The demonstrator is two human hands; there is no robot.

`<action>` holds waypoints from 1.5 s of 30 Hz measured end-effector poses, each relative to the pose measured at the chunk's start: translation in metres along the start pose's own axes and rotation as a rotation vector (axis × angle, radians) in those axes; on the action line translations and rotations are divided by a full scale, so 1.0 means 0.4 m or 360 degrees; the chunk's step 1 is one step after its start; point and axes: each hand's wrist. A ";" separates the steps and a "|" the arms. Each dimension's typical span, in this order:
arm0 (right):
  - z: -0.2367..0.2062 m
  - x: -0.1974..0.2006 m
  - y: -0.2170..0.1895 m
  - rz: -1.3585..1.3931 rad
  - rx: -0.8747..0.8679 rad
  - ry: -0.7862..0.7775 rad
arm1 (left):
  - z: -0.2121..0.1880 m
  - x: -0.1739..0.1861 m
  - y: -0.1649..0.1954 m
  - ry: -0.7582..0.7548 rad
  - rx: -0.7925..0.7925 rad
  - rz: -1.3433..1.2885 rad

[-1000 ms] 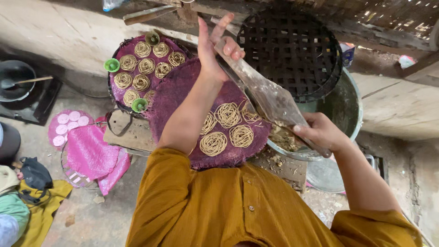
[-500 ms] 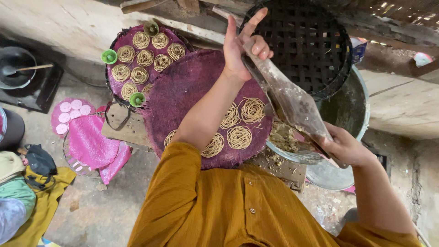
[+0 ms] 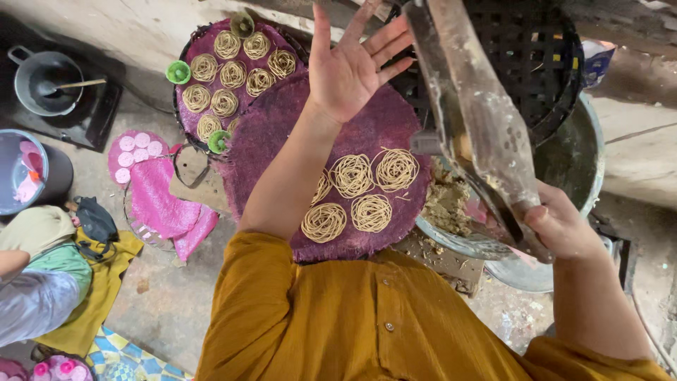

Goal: The person operates a manual noodle press, loading dough into the press chamber and pressing the lever to extrude noodles onto a cloth-covered tray. They cut the extruded noodle strands, arrange the formed noodle nests on the tray, and repeat the pressing cycle for successive nests.

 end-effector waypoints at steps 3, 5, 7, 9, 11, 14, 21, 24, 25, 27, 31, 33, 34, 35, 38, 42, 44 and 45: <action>0.067 0.003 0.009 -0.0013 -0.0074 -0.0140 | 0.031 0.003 0.012 -0.0178 -0.0100 -0.0076; 0.115 0.007 0.017 0.0060 -0.0241 -0.0119 | 0.072 0.013 0.015 -0.0094 -0.0190 -0.0097; 0.153 0.026 0.014 0.0221 -0.0389 -0.0182 | 0.102 0.038 0.041 -0.0124 -0.0276 0.0114; 0.188 0.061 -0.001 0.0161 -0.0458 -0.0196 | 0.130 0.069 0.057 -0.0082 -0.0334 0.0085; 0.230 0.092 -0.014 -0.0098 -0.0457 -0.0157 | 0.145 0.098 0.060 0.0042 -0.0355 -0.0200; 0.320 0.125 -0.024 -0.0218 -0.0536 -0.0144 | 0.137 0.131 0.054 0.0331 -0.0441 -0.0247; 0.402 0.092 -0.028 -0.0538 -0.0787 0.0015 | 0.076 0.147 0.050 0.0472 -0.0510 -0.0052; 0.359 0.084 -0.070 -0.0663 -0.0866 0.0068 | 0.076 0.138 0.023 0.0473 -0.0479 -0.0106; 0.348 0.091 -0.091 -0.0747 -0.0815 0.0087 | 0.083 0.137 0.017 0.0494 -0.0468 -0.0170; 0.348 0.088 -0.116 -0.0838 -0.0745 0.0149 | 0.092 0.135 0.021 0.0551 -0.0504 -0.0222; 0.375 0.051 -0.122 -0.0852 -0.0666 0.0236 | 0.092 0.138 0.081 0.0520 -0.0598 -0.0226; 0.370 0.031 -0.120 -0.0812 -0.0666 0.0208 | 0.079 0.132 0.094 0.0485 -0.0559 -0.0228; 0.359 0.023 -0.124 -0.0785 -0.0681 0.0185 | 0.067 0.126 0.087 0.0493 -0.0526 -0.0217; 0.351 0.022 -0.131 -0.0758 -0.0701 0.0161 | 0.062 0.123 0.080 0.0504 -0.0494 -0.0210; 0.333 0.033 -0.170 -0.1097 -0.0765 0.0256 | 0.068 0.121 0.050 0.0455 -0.0544 -0.0202; 0.359 0.024 -0.191 -0.1420 -0.0675 0.0301 | 0.093 0.139 0.072 0.0417 -0.0615 -0.0291; 0.375 0.002 -0.178 -0.1331 -0.0560 0.0294 | 0.084 0.145 0.108 0.0550 -0.0597 -0.0298; 0.376 -0.006 -0.171 -0.1270 -0.0593 0.0281 | 0.073 0.146 0.115 0.0496 -0.0584 -0.0257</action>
Point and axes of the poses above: each hand's wrist, its own z-axis towards the middle knuckle, its own x-axis out of the back of the hand, y = z × x, and after that the axes turned 12 degrees about -y, right-handed
